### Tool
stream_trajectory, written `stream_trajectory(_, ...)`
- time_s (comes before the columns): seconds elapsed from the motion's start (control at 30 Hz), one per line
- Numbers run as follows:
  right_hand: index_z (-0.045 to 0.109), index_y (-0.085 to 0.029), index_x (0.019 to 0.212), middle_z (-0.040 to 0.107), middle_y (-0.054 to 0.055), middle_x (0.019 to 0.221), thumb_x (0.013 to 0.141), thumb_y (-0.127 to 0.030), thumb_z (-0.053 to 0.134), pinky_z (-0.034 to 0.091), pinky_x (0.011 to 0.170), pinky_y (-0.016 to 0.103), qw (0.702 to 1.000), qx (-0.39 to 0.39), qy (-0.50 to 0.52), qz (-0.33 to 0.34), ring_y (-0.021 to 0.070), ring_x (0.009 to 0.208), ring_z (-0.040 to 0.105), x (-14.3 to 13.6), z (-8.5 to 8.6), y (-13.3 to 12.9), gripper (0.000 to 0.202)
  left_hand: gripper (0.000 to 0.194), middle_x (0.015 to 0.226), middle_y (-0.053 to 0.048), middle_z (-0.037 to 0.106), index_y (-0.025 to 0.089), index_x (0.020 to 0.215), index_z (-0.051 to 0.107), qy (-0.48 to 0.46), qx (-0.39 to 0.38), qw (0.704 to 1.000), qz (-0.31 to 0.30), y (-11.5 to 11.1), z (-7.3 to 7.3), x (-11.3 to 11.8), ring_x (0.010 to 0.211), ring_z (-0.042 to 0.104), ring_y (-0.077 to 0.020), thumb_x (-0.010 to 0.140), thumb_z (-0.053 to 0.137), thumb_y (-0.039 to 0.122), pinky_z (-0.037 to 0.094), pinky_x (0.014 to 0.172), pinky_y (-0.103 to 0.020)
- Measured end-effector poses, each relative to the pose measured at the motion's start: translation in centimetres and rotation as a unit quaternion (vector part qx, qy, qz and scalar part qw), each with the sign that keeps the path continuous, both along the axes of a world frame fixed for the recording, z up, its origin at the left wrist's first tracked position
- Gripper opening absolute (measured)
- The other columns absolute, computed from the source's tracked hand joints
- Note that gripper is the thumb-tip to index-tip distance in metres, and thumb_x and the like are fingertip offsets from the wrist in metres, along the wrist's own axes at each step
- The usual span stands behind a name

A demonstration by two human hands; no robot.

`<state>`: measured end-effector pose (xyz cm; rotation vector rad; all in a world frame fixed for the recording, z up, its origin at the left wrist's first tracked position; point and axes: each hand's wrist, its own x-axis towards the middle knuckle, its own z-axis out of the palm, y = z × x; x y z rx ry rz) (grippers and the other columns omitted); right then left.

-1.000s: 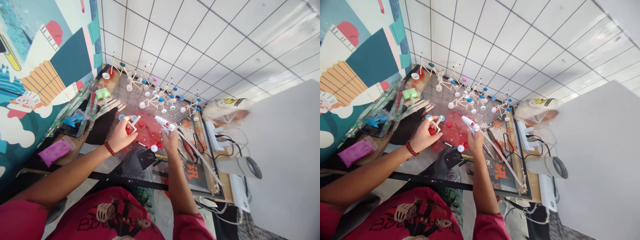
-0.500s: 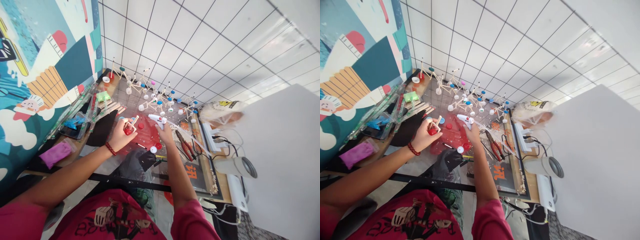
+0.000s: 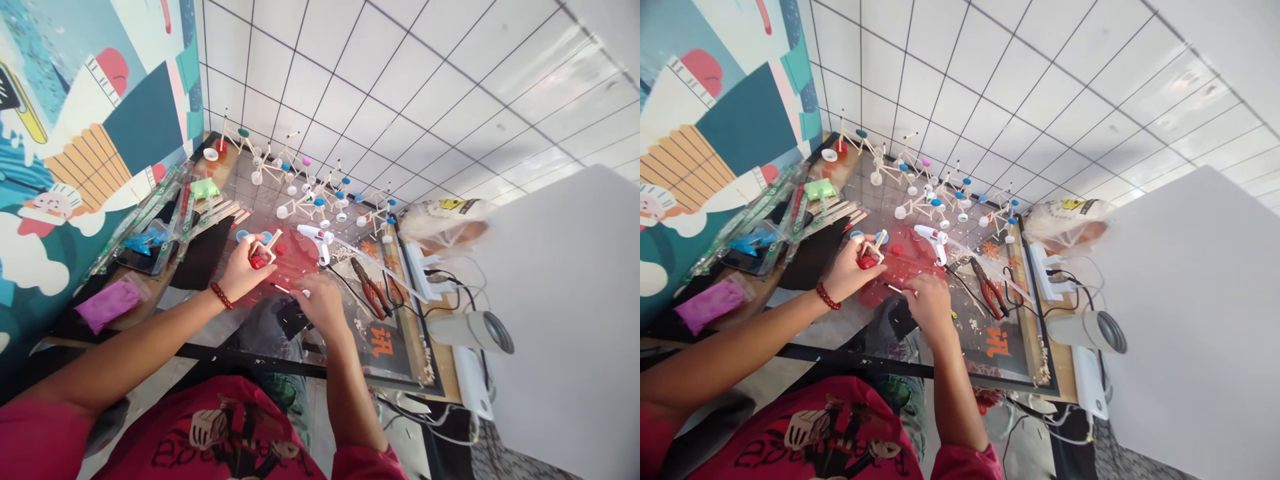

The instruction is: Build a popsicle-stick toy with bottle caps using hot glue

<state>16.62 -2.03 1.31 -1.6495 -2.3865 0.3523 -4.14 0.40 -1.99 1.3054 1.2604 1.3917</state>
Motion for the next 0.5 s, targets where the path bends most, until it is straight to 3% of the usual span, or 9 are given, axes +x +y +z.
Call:
stream_trajectory(0.1,0.075,-0.023,0.086,0.073,0.007,0.089,0.086,-0.022,0.064,0.045,0.083,0.033,0.998,-0.008,-0.053,0.026,0.0239,0.092,0.065,-2.0,-0.3,-0.5,0.011,0.048,0.082,0.003,0.062,0.020,0.104,0.053,0.023,0.000,1.000,0.000,0.0,0.0,-0.2,0.075,0.063,-0.0140,0.064,0.080,0.023,0.051,0.079,-0.031)
stream_trajectory(0.23,0.071,-0.021,0.078,0.072,0.005,0.083,0.083,-0.016,0.061,0.044,0.076,0.031,0.998,0.010,-0.051,0.020,0.0218,0.085,0.065,-1.8,0.0,0.1,0.012,0.037,0.081,0.001,0.064,0.020,0.096,0.058,0.066,0.015,0.998,-0.007,-0.2,0.1,-0.3,0.080,0.065,-0.0167,0.066,0.079,0.026,0.051,0.083,-0.034)
stream_trajectory(0.37,0.068,-0.019,0.084,0.069,0.001,0.073,0.086,-0.020,0.058,0.044,0.064,0.026,0.987,0.101,0.099,-0.073,0.0150,0.064,0.060,-0.8,1.8,1.6,0.010,0.034,0.076,0.002,0.065,0.020,0.097,0.060,0.048,-0.003,0.998,-0.031,-0.5,0.6,0.0,0.075,0.065,-0.0163,0.068,0.077,0.026,0.053,0.080,-0.033)
stream_trajectory(0.5,0.070,-0.019,0.086,0.068,0.002,0.073,0.091,-0.026,0.056,0.047,0.064,0.026,0.936,0.249,0.240,-0.070,0.0138,0.064,0.058,-1.7,3.5,3.2,0.016,0.033,0.072,0.003,0.064,0.020,0.098,0.061,0.027,-0.023,0.997,-0.065,-0.9,1.2,0.3,0.070,0.064,-0.0153,0.069,0.076,0.026,0.053,0.074,-0.031)
